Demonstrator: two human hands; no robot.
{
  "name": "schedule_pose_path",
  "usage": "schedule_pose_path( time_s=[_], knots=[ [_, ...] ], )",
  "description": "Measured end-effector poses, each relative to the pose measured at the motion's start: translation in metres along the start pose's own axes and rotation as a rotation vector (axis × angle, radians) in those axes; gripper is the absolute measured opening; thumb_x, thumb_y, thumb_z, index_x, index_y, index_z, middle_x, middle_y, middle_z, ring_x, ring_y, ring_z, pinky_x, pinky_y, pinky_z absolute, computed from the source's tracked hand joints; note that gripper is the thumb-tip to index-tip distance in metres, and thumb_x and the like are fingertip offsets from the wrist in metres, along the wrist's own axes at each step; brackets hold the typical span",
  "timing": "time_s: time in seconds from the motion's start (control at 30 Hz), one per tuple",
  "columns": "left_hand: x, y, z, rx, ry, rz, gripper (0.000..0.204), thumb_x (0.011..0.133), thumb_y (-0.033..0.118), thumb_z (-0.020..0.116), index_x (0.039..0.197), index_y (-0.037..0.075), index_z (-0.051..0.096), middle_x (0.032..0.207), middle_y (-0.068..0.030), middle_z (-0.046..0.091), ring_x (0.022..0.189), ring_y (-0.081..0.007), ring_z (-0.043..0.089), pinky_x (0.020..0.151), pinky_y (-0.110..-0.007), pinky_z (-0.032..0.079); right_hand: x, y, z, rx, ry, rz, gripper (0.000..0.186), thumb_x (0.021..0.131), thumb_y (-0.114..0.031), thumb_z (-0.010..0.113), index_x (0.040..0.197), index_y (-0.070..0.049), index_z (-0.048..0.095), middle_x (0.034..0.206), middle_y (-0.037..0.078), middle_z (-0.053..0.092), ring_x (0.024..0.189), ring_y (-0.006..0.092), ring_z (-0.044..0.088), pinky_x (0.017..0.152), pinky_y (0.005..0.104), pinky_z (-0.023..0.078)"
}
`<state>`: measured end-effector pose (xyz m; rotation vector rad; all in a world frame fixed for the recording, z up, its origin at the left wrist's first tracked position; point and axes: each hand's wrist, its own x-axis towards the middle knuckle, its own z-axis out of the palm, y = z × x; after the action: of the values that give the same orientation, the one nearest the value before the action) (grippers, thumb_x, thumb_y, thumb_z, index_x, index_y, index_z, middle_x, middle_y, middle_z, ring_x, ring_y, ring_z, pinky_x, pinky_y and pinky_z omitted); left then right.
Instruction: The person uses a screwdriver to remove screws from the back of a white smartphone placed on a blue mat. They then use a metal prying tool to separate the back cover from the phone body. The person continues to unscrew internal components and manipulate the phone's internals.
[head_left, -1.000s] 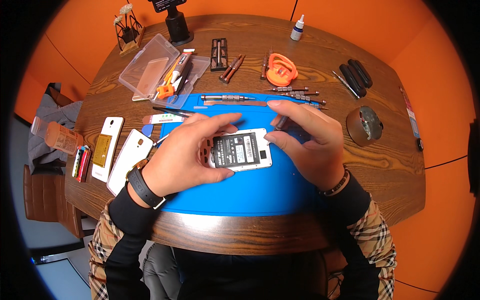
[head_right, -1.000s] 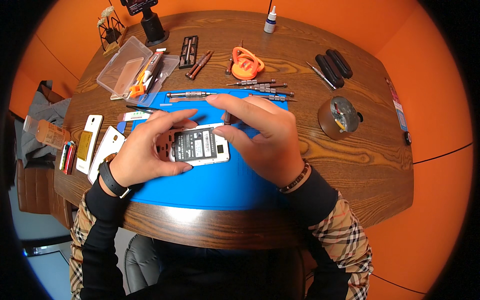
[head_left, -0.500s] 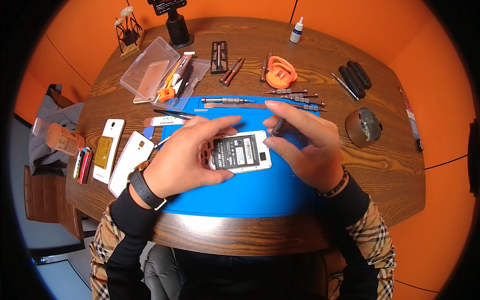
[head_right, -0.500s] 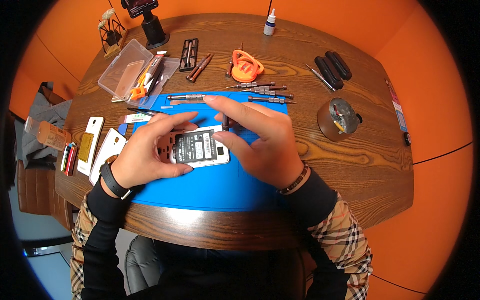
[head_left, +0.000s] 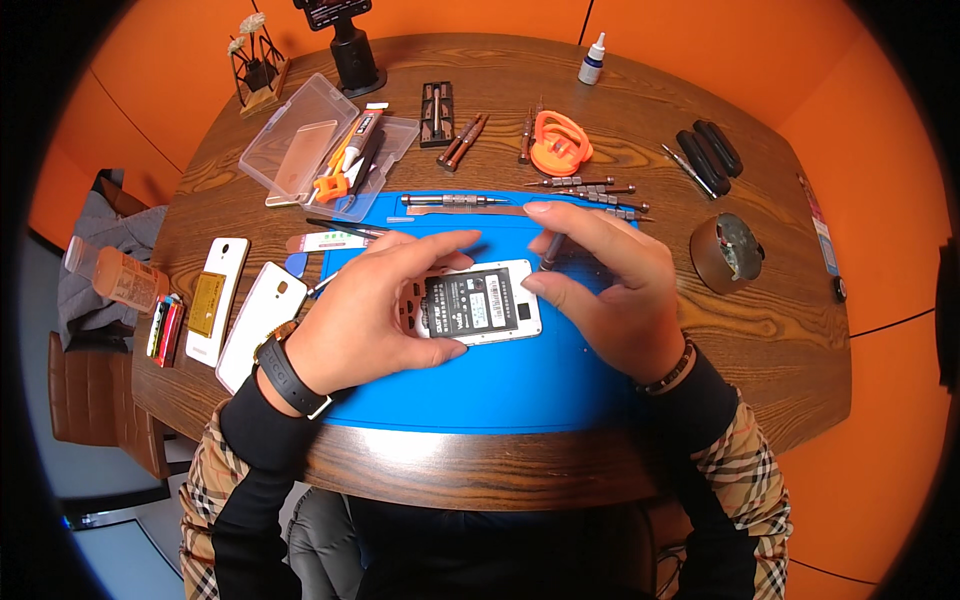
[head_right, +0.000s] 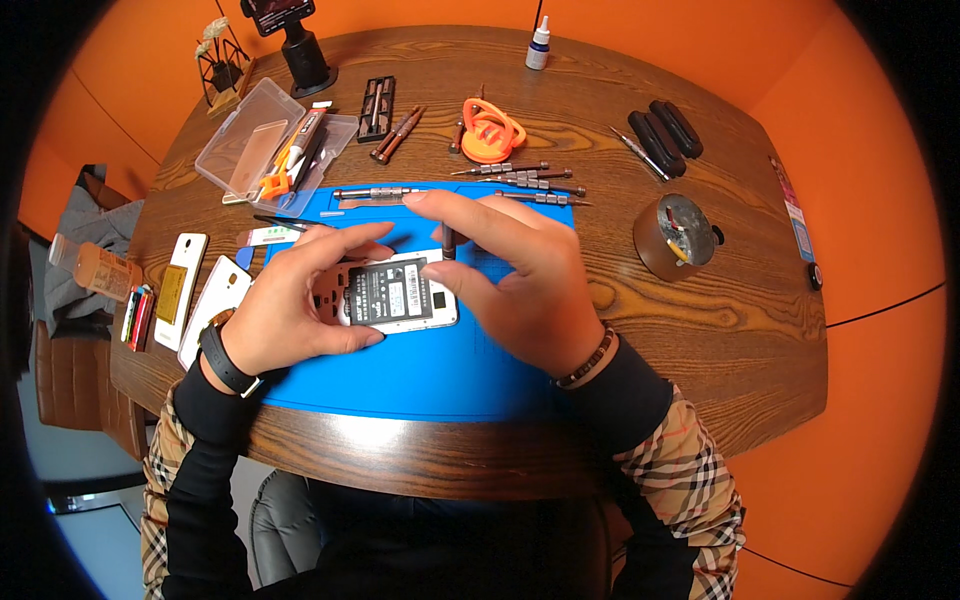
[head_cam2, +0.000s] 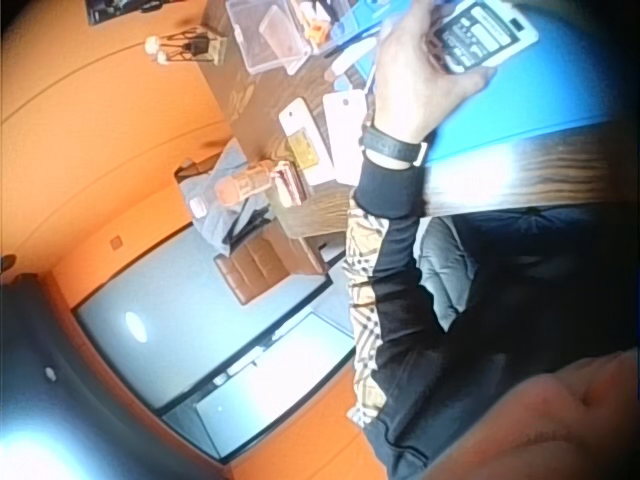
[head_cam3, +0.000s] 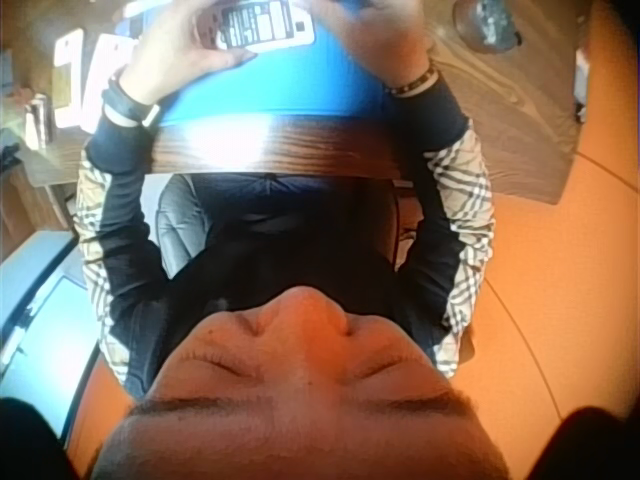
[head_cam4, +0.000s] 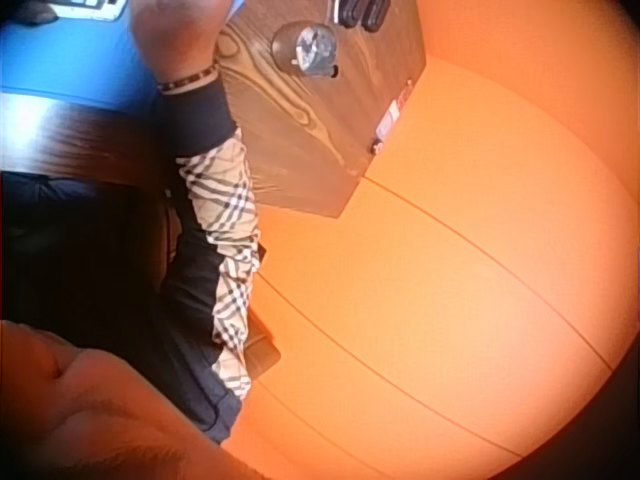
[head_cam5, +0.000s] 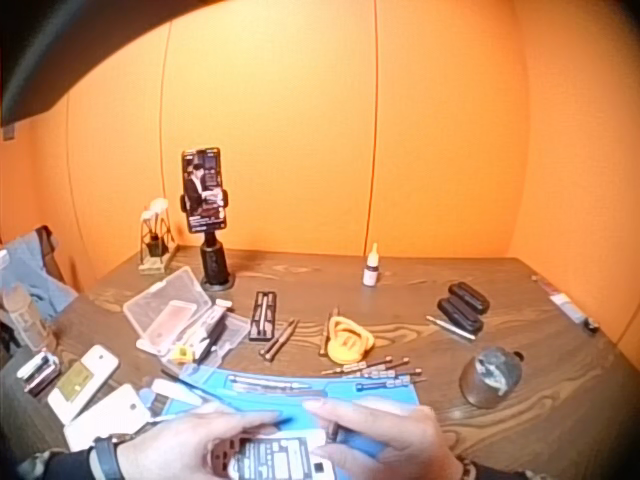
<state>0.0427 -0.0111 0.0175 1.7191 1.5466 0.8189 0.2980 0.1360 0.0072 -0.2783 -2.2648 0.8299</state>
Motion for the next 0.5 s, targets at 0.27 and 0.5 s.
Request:
schedule_pose_path(
  time_s=[0.27,0.5],
  knots=[
    [0.000,-0.001,0.000,0.001,-0.002,0.009,0.105,0.077,0.001,0.100,0.170,0.009,0.051,0.146,-0.0150,0.063,0.141,-0.0261,0.065,0.123,-0.040,0.054,-0.001,-0.001,0.010,0.165,0.097,0.056,0.064,0.088,0.016,0.080,0.150,0.000,0.070,0.123,0.017,0.077,0.103,0.0215,0.078,0.092,0.0330,0.063],
    [0.000,-0.002,-0.001,0.038,-0.008,0.028,0.105,0.077,0.001,0.100,0.170,0.008,0.051,0.145,-0.0146,0.063,0.140,-0.0263,0.065,0.123,-0.039,0.053,0.002,0.001,0.001,-0.032,0.052,-0.097,0.062,0.087,0.016,0.079,0.147,0.000,0.070,0.126,0.017,0.072,0.110,0.0238,0.078,0.097,0.0348,0.064]
  ],
)
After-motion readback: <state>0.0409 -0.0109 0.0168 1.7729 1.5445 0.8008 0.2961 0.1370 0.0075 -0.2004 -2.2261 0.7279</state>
